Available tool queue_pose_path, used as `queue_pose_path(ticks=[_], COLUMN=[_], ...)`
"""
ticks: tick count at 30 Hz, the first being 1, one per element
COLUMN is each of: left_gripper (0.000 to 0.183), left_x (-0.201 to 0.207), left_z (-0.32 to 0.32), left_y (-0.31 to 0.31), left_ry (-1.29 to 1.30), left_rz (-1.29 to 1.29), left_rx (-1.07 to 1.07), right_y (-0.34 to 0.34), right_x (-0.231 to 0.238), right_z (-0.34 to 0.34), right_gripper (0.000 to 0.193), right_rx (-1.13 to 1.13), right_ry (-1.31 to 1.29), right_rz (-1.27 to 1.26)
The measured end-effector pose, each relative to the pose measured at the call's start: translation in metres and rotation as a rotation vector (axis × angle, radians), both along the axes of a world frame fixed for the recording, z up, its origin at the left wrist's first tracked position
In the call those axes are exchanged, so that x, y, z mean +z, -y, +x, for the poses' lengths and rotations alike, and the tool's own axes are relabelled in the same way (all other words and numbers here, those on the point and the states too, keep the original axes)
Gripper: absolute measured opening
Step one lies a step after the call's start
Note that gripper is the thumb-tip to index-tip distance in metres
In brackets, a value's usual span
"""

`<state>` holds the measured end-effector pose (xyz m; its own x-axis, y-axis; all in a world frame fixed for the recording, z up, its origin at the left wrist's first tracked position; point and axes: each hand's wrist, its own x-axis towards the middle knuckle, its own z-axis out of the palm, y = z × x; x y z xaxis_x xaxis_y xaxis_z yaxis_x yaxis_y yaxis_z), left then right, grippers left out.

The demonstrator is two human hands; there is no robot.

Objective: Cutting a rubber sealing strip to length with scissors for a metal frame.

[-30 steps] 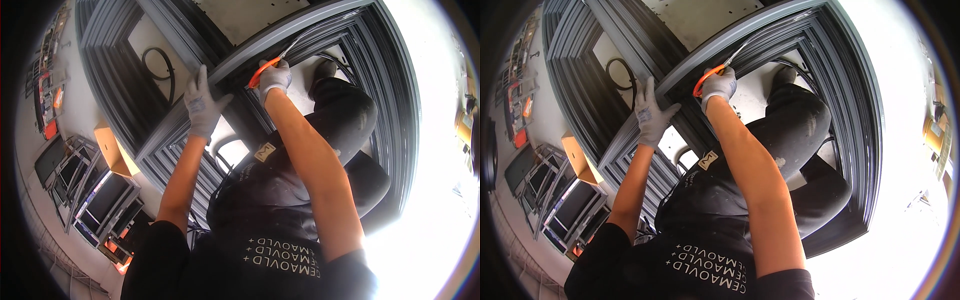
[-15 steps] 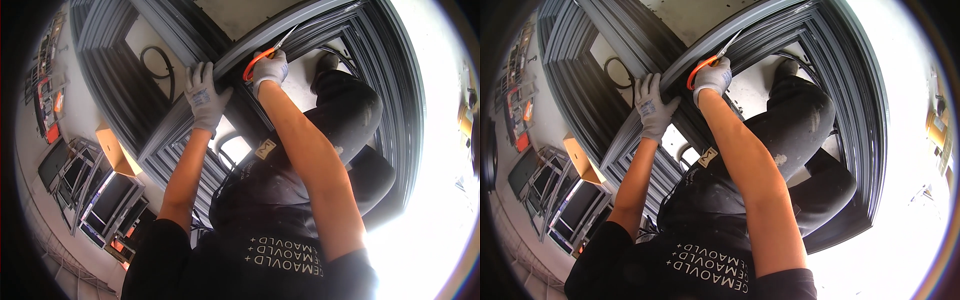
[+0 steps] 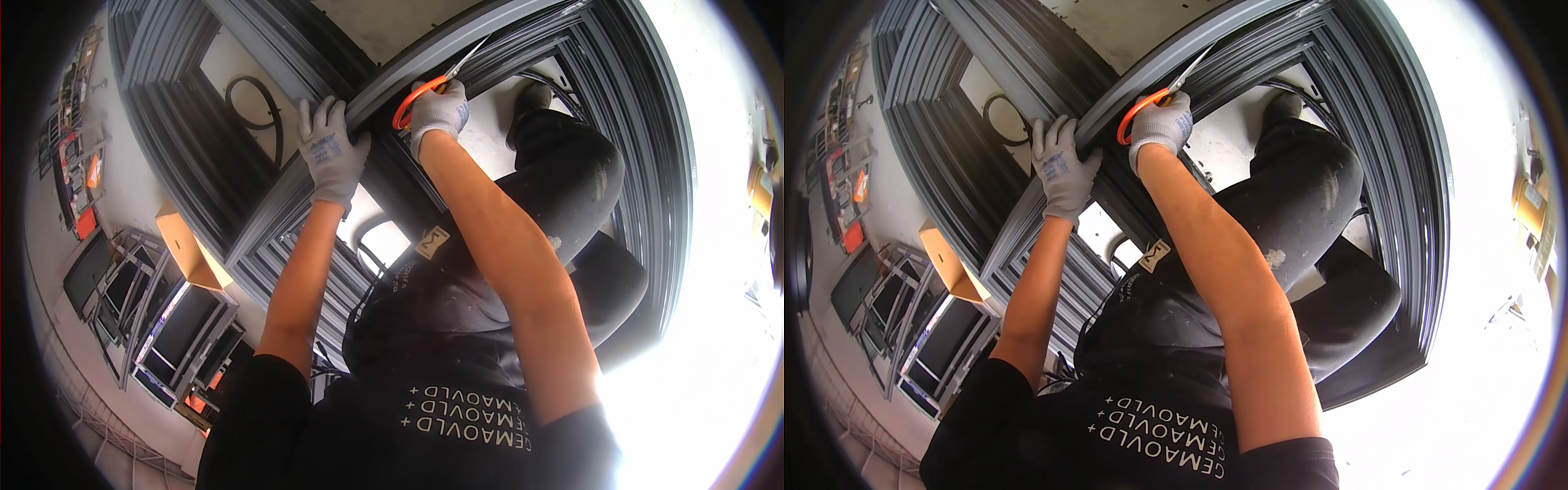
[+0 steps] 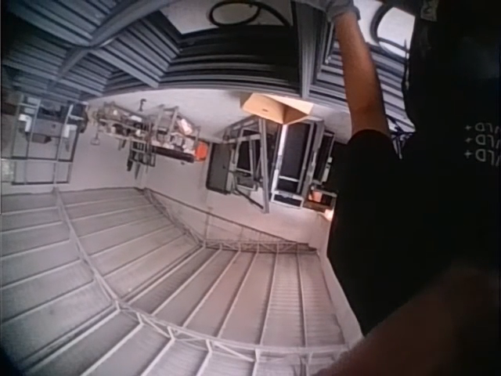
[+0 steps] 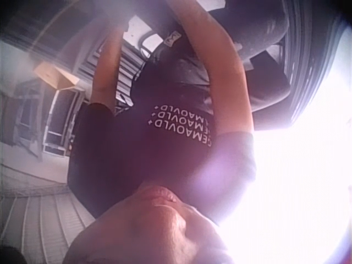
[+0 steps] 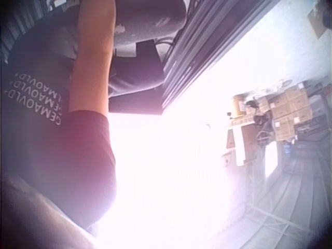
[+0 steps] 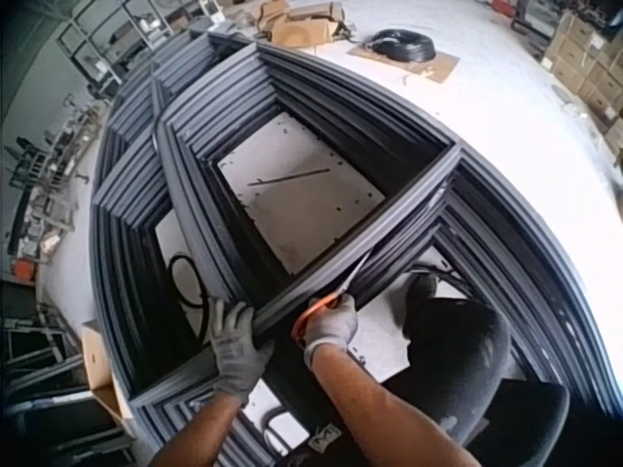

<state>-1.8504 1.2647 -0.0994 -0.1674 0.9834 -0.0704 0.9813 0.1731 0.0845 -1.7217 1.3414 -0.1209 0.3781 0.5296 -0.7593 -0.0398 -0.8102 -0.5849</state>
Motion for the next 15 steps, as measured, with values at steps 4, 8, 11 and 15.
queue_pose_path(ticks=[4, 8, 11, 15], left_gripper=[0.063, 0.065, 0.067, 0.070], left_x=[-0.0016, -0.0003, 0.0025, 0.0019], left_z=[-0.0026, -0.0043, -0.0031, -0.0031], left_y=[-0.0008, -0.0027, -0.0040, -0.0053], left_ry=[0.003, 0.018, 0.009, 0.012], left_rz=[-0.013, -0.050, -0.083, -0.107], left_rx=[-0.007, -0.033, -0.031, -0.032], right_y=[-0.0007, -0.0011, -0.0021, -0.0019], right_x=[0.0017, 0.0061, 0.0080, 0.0025], right_z=[0.0027, 0.0056, 0.0064, 0.0067], right_gripper=[0.020, 0.019, 0.019, 0.019], right_rx=[0.052, 0.088, 0.106, 0.078], right_ry=[0.035, 0.075, 0.083, 0.062], right_rz=[-0.020, -0.051, -0.081, -0.050])
